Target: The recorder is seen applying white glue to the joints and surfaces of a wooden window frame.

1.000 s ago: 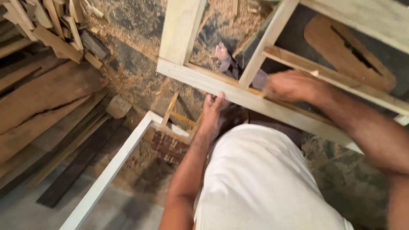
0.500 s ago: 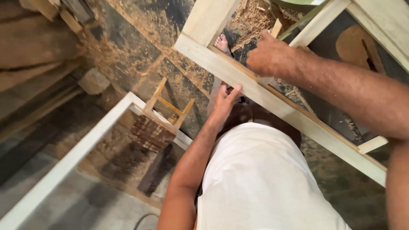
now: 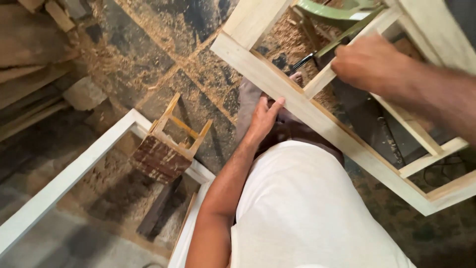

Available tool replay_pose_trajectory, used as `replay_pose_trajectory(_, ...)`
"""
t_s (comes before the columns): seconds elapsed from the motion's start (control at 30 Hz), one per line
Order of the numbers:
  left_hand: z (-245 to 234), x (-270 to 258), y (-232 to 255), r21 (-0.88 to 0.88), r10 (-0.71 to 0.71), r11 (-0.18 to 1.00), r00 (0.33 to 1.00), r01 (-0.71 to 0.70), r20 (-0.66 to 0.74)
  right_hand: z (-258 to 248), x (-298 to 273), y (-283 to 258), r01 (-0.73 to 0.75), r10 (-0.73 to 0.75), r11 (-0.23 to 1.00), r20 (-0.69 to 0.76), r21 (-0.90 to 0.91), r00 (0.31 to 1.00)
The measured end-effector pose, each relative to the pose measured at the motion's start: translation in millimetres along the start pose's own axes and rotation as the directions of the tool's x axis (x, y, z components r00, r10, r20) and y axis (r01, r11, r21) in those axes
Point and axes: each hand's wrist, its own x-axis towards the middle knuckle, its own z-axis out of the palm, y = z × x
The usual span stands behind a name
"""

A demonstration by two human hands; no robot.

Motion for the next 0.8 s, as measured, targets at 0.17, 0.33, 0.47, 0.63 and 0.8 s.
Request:
replay_pose_trajectory(0.17, -2, 1, 12, 0.014, 0.014, 1.000, 1.000, -0.014, 0.014, 138, 17, -60, 0.154, 0.359, 0.439, -0.330, 0.885, 0.873)
replay_pose_trajectory(0.33, 0, -4, 26, -0.021, 0.023, 1.000, 0.999, -0.022, 0.028, 201, 50, -136, 0.362, 0.763, 0.096, -0.303, 0.927, 0.572)
replay_pose_trajectory(0.47, 15, -23, 81, 0.130, -0.279, 0.951, 0.960, 0.281, -0.033, 178, 70, -154, 0.239, 0.845, 0.088, -0.199, 0.967, 0.496)
replay_pose_trajectory(0.63, -5, 7, 13, 0.201, -0.158, 0.967, 0.987, 0.159, -0.019, 162, 56, -167, 0.400, 0.890, 0.107, -0.267, 0.910, 0.369)
replay_pose_trajectory(0.8, 35, -44, 96, 0.367, -0.184, 0.884, 0.937, 0.291, -0.298, 187, 47, -163, 0.452, 0.885, 0.112, -0.296, 0.885, 0.360)
